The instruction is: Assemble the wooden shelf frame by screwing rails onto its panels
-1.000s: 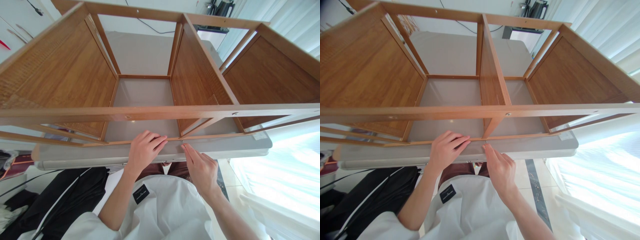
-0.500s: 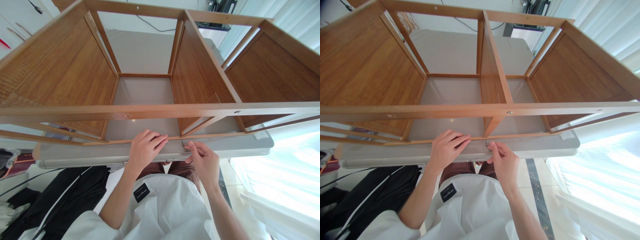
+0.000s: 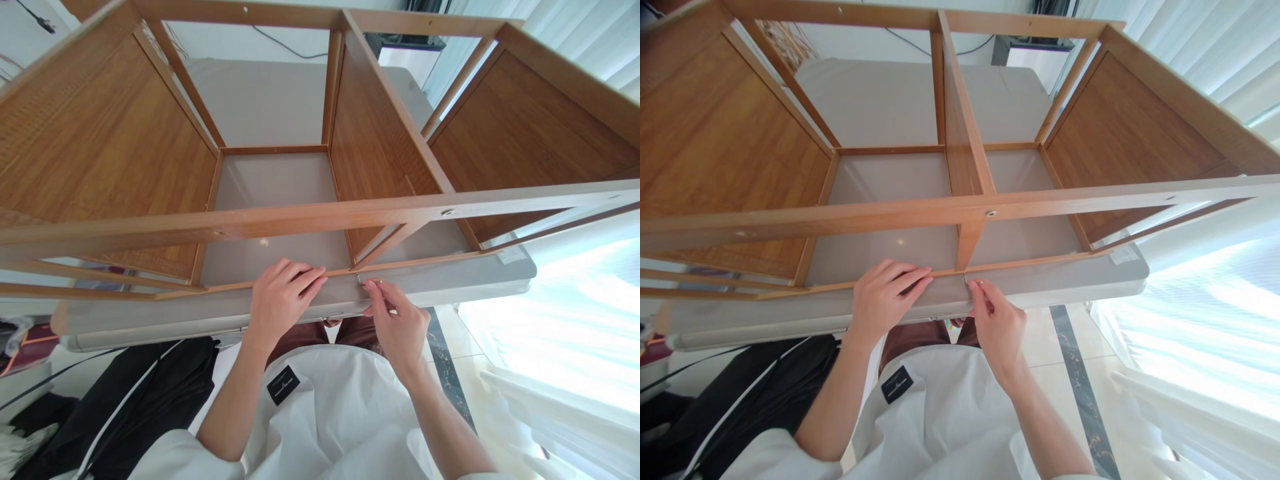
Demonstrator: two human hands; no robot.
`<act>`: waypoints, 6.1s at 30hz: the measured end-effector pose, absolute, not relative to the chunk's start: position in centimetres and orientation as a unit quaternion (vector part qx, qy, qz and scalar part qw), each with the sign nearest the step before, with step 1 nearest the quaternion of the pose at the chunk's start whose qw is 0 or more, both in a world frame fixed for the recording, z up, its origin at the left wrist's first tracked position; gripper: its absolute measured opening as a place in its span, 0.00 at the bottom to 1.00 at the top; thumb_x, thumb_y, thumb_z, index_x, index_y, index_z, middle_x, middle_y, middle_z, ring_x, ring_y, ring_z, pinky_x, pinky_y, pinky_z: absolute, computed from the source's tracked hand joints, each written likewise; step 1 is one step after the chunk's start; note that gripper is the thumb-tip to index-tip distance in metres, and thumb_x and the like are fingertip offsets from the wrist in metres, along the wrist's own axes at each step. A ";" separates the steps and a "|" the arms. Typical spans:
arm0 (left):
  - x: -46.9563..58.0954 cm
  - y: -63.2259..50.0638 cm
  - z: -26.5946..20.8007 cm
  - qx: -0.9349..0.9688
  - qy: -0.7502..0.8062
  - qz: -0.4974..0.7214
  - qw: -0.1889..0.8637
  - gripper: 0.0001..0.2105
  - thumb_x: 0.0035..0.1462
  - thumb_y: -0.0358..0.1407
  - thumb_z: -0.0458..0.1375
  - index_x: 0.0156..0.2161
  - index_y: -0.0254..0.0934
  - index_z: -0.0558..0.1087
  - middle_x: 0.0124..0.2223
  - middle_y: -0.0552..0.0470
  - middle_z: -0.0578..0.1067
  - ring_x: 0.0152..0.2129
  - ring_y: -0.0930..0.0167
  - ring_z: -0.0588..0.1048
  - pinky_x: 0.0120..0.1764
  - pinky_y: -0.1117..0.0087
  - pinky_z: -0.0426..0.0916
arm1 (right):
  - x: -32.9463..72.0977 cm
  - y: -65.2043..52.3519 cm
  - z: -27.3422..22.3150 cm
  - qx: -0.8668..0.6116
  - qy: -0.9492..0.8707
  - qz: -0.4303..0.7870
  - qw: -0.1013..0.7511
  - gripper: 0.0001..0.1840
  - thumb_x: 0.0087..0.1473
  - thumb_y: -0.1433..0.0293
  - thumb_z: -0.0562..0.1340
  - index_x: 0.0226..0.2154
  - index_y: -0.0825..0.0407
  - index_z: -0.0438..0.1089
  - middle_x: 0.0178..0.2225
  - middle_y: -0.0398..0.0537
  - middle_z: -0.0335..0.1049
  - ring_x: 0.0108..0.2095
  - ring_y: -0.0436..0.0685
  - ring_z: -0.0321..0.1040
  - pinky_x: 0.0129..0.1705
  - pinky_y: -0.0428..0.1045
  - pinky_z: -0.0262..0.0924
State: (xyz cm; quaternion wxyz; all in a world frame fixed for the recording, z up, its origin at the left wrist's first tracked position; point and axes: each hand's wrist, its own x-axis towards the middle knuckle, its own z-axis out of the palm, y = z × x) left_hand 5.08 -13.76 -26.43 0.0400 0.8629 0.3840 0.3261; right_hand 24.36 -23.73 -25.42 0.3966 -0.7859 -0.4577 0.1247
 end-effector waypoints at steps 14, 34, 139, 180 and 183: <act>5.0 -13.7 -26.6 0.864 0.381 0.327 0.041 0.07 0.63 0.37 0.62 0.45 0.45 0.80 0.37 0.52 0.81 0.33 0.70 0.74 0.38 0.67 0.68 | 25.1 -24.0 -26.4 -0.721 -0.619 -0.072 0.303 0.11 0.66 0.64 0.61 0.39 0.48 0.79 0.19 0.38 0.73 0.19 0.45 0.67 0.24 0.44 0.53; 5.0 -13.7 -26.7 0.864 0.378 0.331 0.042 0.08 0.62 0.37 0.64 0.46 0.45 0.80 0.37 0.54 0.81 0.33 0.71 0.73 0.38 0.67 0.68 | 25.1 -23.8 -25.3 -0.694 -0.655 -0.114 0.278 0.09 0.65 0.68 0.62 0.35 0.49 0.77 0.17 0.36 0.68 0.17 0.43 0.58 0.23 0.44 0.50; 8.2 -12.0 -23.1 0.876 0.362 0.216 0.234 0.20 0.61 0.37 0.62 0.58 0.43 0.68 0.52 0.50 0.76 0.46 0.65 0.76 0.46 0.63 0.72 | 24.7 -22.9 -25.2 -0.764 -0.311 0.316 0.469 0.25 0.57 0.47 0.63 0.38 0.52 0.75 0.39 0.52 0.82 0.20 0.55 0.74 0.30 0.50 0.68; 9.9 -8.7 -23.2 0.817 0.318 0.170 0.450 0.17 0.52 0.35 0.63 0.45 0.42 0.63 0.47 0.52 0.72 0.40 0.68 0.74 0.42 0.65 0.69 | 23.3 -23.3 -25.5 -0.797 -0.407 0.168 0.413 0.25 0.62 0.55 0.60 0.58 0.46 0.65 0.39 0.44 0.80 0.22 0.51 0.74 0.33 0.49 0.68; 9.8 -8.6 -23.3 0.812 0.314 0.171 0.461 0.17 0.52 0.35 0.62 0.46 0.42 0.64 0.47 0.52 0.73 0.39 0.69 0.74 0.43 0.65 0.69 | 23.4 -23.3 -25.4 -0.801 -0.405 0.177 0.404 0.22 0.61 0.52 0.60 0.51 0.46 0.70 0.39 0.44 0.80 0.23 0.52 0.75 0.34 0.49 0.68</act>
